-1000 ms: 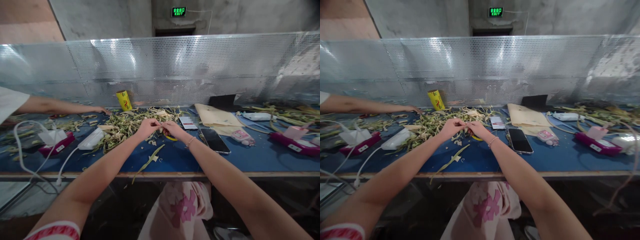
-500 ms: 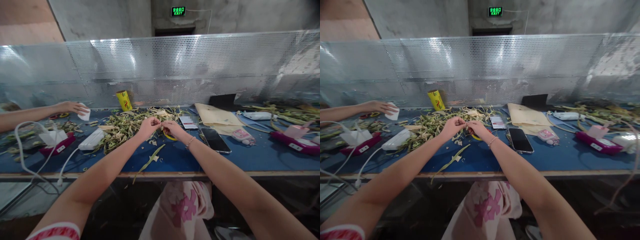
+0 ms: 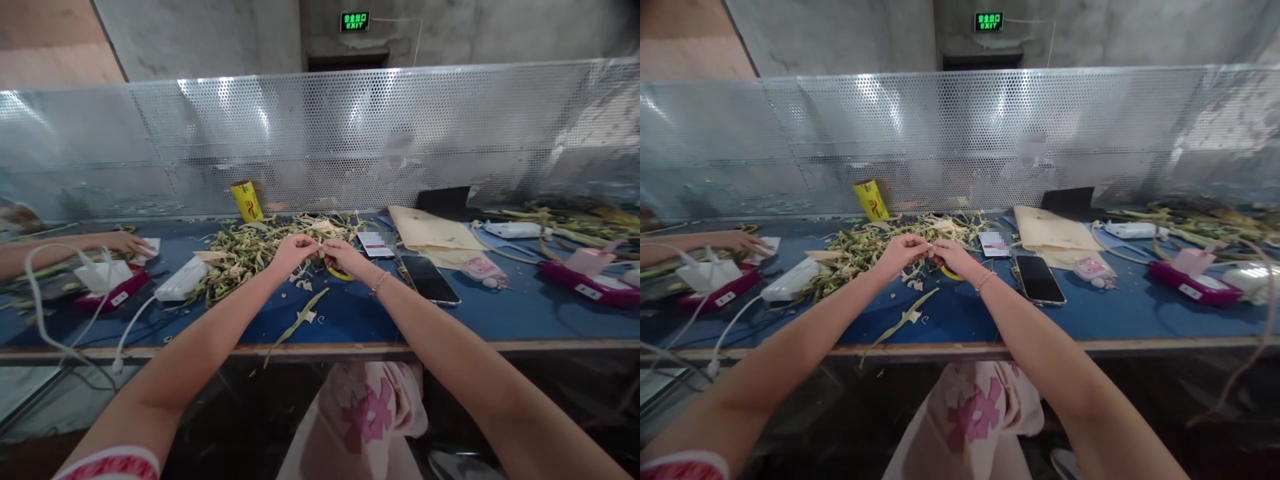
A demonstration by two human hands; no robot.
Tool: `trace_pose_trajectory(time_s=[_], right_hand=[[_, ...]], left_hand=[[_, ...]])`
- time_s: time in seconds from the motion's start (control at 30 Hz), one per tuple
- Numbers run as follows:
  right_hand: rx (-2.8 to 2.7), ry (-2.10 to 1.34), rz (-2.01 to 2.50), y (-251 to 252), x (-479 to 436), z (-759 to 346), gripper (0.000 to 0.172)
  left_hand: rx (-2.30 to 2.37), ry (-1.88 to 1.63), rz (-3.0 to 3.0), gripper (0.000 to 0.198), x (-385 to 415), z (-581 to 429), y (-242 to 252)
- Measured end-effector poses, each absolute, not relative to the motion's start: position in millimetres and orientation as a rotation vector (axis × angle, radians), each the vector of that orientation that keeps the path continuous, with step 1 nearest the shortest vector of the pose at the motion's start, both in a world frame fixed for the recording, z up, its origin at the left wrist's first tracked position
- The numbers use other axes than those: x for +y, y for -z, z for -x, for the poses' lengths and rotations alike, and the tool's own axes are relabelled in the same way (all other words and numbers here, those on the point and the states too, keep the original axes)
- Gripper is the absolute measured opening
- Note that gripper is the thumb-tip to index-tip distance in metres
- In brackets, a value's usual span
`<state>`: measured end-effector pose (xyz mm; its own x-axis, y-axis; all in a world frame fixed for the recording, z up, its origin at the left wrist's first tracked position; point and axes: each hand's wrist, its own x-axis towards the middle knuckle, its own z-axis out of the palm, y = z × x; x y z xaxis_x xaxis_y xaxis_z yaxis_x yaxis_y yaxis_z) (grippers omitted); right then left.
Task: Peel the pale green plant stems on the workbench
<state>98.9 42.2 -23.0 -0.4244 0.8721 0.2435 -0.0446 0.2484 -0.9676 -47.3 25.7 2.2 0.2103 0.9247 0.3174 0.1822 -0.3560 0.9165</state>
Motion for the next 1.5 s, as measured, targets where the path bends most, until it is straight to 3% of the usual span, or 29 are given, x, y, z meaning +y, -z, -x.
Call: trace_pose_trajectory(time_s=[0.33,0.63,0.83,1.0,1.27,1.5], right_hand=[[-1.882,-0.996,0.827,25,43,-103,0.026],[-1.629,-1.309,0.835,21,38,-99,0.031],[-1.432,-1.519,0.706,22,37,-96,0.03],[-1.437,-1.519,0.664,22,37,-97,0.025],[-1.706,-1.071,0.761,28,51,-98,0.022],[-1.687,-1.168,0.771,26,50,-99,0.016]], left_hand=[[1.109,-1.104,-1.766,0.022,26,51,-7],[1.258,-1.193,-2.361,0.011,24,51,-7],[1.048,-1.302,-2.752,0.011,25,51,-5],[1.115,-1.397,-2.494,0.007,25,48,-2],[1.168,-1.297,-1.942,0.016,23,44,-3],[1.134,-1.266,-1.896,0.022,24,48,-5]])
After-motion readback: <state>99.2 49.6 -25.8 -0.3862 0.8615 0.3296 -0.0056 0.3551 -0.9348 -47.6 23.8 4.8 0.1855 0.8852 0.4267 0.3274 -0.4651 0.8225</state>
